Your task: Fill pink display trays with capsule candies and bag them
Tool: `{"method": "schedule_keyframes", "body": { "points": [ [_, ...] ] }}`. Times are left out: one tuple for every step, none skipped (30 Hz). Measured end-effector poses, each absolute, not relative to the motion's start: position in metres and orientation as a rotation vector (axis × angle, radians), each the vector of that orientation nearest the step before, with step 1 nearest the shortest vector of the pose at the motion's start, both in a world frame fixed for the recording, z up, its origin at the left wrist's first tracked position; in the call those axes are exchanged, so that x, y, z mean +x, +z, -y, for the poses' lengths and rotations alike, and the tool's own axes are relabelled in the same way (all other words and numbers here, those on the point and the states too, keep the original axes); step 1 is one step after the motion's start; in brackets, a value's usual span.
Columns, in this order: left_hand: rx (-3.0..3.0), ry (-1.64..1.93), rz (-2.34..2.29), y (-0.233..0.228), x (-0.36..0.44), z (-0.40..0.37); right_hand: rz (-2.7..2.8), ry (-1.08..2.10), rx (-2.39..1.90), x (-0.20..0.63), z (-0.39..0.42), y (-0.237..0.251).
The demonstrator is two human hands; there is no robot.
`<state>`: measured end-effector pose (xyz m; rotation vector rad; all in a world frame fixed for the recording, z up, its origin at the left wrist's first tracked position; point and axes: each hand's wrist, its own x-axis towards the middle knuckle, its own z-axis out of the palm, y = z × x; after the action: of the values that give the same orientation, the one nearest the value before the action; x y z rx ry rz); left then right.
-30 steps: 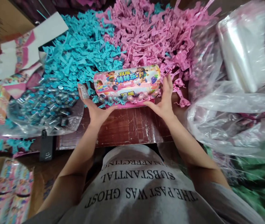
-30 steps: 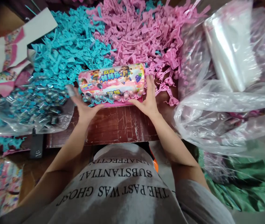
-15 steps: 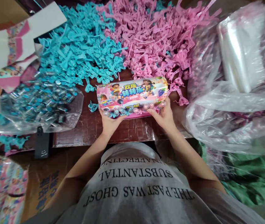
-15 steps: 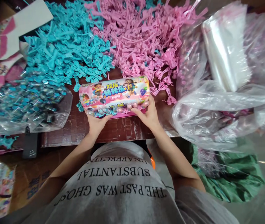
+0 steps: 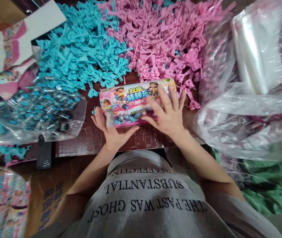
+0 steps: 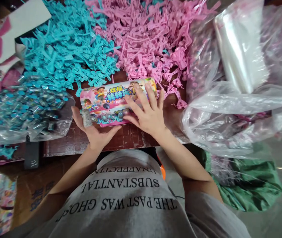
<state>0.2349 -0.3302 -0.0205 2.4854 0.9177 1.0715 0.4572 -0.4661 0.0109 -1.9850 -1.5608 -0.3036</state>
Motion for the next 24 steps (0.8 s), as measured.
{"method": "schedule_keyframes", "body": {
  "points": [
    [2.533, 1.032, -0.884, -0.015, 0.239, 0.329, 1.576, -0.258, -1.994, 0.458, 0.461, 0.016],
    [2.566, 0.964, -0.847, -0.009, 0.243, 0.326, 1.600, -0.216, -1.999, 0.460, 0.456, 0.021],
    [2.583, 0.881, -0.804, -0.004, 0.249, 0.323, 1.631, -0.182, -2.001, 0.461, 0.453, 0.024],
    [2.593, 0.788, -0.751, 0.000, 0.255, 0.320, 1.663, -0.162, -2.005, 0.462, 0.451, 0.025],
    [2.601, 0.701, -0.694, 0.003, 0.260, 0.318, 1.690, -0.155, -2.014, 0.462, 0.449, 0.026],
    [2.610, 0.633, -0.635, 0.006, 0.265, 0.316, 1.709, -0.156, -2.030, 0.462, 0.449, 0.027],
    [2.622, 0.595, -0.575, 0.008, 0.270, 0.315, 1.722, -0.163, -2.051, 0.461, 0.448, 0.028],
    [2.637, 0.585, -0.525, 0.010, 0.272, 0.316, 1.733, -0.172, -2.074, 0.460, 0.449, 0.029],
    [2.653, 0.594, -0.488, 0.013, 0.274, 0.317, 1.742, -0.176, -2.103, 0.457, 0.449, 0.030],
    [2.666, 0.615, -0.466, 0.017, 0.274, 0.318, 1.753, -0.175, -2.135, 0.455, 0.449, 0.032],
    [2.676, 0.641, -0.447, 0.022, 0.273, 0.318, 1.768, -0.169, -2.164, 0.454, 0.449, 0.035],
    [2.682, 0.652, -0.418, 0.027, 0.272, 0.316, 1.786, -0.164, -2.190, 0.453, 0.449, 0.037],
    [2.684, 0.661, -0.385, 0.032, 0.272, 0.313, 1.805, -0.162, -2.214, 0.452, 0.449, 0.039],
    [2.691, 0.677, -0.341, 0.038, 0.272, 0.308, 1.823, -0.167, -2.233, 0.453, 0.449, 0.041],
    [2.698, 0.708, -0.314, 0.043, 0.274, 0.303, 1.842, -0.180, -2.243, 0.454, 0.449, 0.043],
    [2.705, 0.740, -0.304, 0.049, 0.277, 0.298, 1.859, -0.198, -2.245, 0.454, 0.450, 0.045],
    [2.710, 0.768, -0.315, 0.054, 0.281, 0.294, 1.874, -0.217, -2.241, 0.454, 0.452, 0.048],
    [2.712, 0.782, -0.345, 0.058, 0.286, 0.291, 1.891, -0.233, -2.225, 0.454, 0.454, 0.051],
    [2.711, 0.775, -0.382, 0.061, 0.291, 0.289, 1.905, -0.244, -2.199, 0.455, 0.456, 0.054],
    [2.710, 0.744, -0.422, 0.061, 0.296, 0.288, 1.912, -0.249, -2.166, 0.457, 0.458, 0.055],
    [2.709, 0.700, -0.457, 0.058, 0.300, 0.287, 1.911, -0.247, -2.133, 0.459, 0.458, 0.056],
    [2.713, 0.654, -0.483, 0.054, 0.304, 0.287, 1.901, -0.239, -2.104, 0.463, 0.457, 0.054],
    [2.716, 0.612, -0.505, 0.049, 0.306, 0.286, 1.889, -0.225, -2.082, 0.467, 0.455, 0.051],
    [2.719, 0.577, -0.520, 0.044, 0.307, 0.285, 1.874, -0.207, -2.068, 0.471, 0.452, 0.047]
  ]
}}
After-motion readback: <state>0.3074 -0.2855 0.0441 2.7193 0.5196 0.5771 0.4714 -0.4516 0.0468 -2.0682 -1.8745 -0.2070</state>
